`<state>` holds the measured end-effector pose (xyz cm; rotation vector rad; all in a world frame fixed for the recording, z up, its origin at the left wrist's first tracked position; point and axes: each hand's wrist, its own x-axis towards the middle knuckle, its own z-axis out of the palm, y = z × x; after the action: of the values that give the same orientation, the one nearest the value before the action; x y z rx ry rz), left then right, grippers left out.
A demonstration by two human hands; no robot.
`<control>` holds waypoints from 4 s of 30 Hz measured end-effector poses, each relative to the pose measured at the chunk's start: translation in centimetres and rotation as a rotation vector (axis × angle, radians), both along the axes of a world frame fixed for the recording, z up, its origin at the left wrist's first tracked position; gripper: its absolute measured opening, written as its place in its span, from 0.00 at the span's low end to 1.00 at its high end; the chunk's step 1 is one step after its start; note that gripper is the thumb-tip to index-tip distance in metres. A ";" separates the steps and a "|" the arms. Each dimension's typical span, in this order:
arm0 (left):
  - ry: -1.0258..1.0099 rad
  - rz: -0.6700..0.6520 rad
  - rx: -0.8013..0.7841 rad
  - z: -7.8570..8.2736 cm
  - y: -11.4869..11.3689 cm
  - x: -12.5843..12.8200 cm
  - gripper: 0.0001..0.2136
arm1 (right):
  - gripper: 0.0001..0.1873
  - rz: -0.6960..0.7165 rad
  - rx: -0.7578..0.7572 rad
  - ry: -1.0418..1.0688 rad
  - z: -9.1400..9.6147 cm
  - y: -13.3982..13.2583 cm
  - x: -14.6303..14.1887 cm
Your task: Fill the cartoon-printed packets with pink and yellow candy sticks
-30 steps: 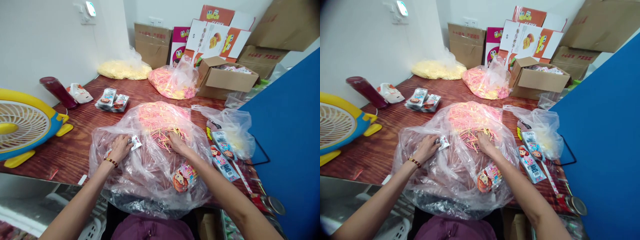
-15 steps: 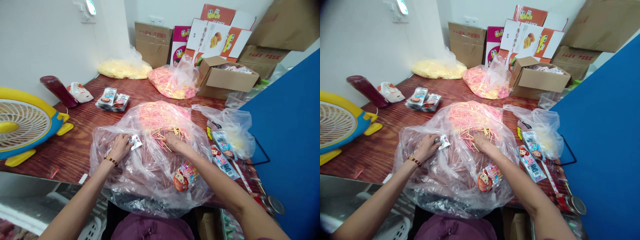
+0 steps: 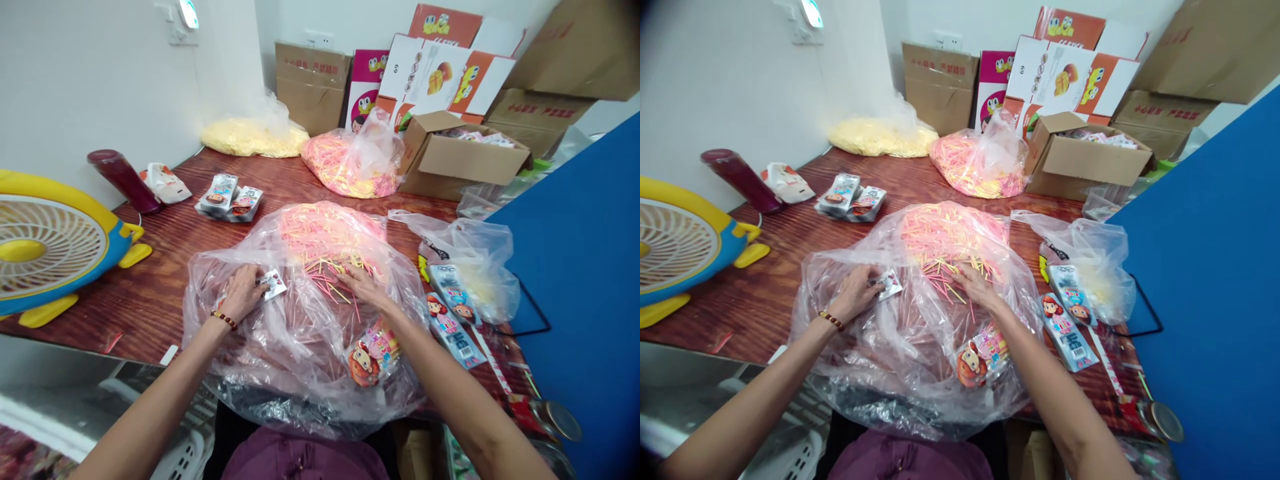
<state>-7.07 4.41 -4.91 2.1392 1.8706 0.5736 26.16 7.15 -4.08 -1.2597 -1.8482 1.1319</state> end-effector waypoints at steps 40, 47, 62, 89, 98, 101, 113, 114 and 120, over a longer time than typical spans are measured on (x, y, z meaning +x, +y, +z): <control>-0.876 -0.141 -0.163 7.8 -3.4 6.6 0.09 | 0.10 -0.113 -0.115 0.348 -0.7 -1.5 -2.0; -0.904 -0.148 -0.253 9.0 -2.7 8.1 0.11 | 0.18 -0.150 -0.348 0.727 4.7 -1.6 -1.6; 0.278 -0.173 0.043 6.1 -3.1 7.1 0.14 | 0.14 0.203 0.054 -0.045 3.5 -3.6 -3.7; -0.786 -0.379 -0.259 9.6 -4.5 9.9 0.13 | 0.10 0.028 0.154 0.202 11.3 -4.5 -2.7; -0.742 -0.438 -0.073 9.5 -5.2 11.2 0.15 | 0.09 -0.270 0.032 0.854 13.4 -6.3 -5.7; -0.785 -0.410 -0.085 9.4 -5.2 11.5 0.15 | 0.09 -0.285 0.016 0.858 12.6 -6.5 -6.3; -1.114 -0.244 -0.236 8.4 -4.7 12.9 0.10 | 0.10 -0.217 0.005 0.616 10.6 -7.0 -5.8; -1.153 -0.234 -0.262 8.3 -4.5 12.9 0.11 | 0.10 -0.185 -0.003 0.599 10.6 -6.9 -5.6; -1.268 -0.259 -0.334 7.7 -4.1 13.2 0.16 | 0.12 -0.040 -0.010 0.493 11.8 -5.9 -3.9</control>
<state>6.10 0.28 2.81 1.1965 0.8640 1.0883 22.25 1.21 7.69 -0.9115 -1.4430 1.2925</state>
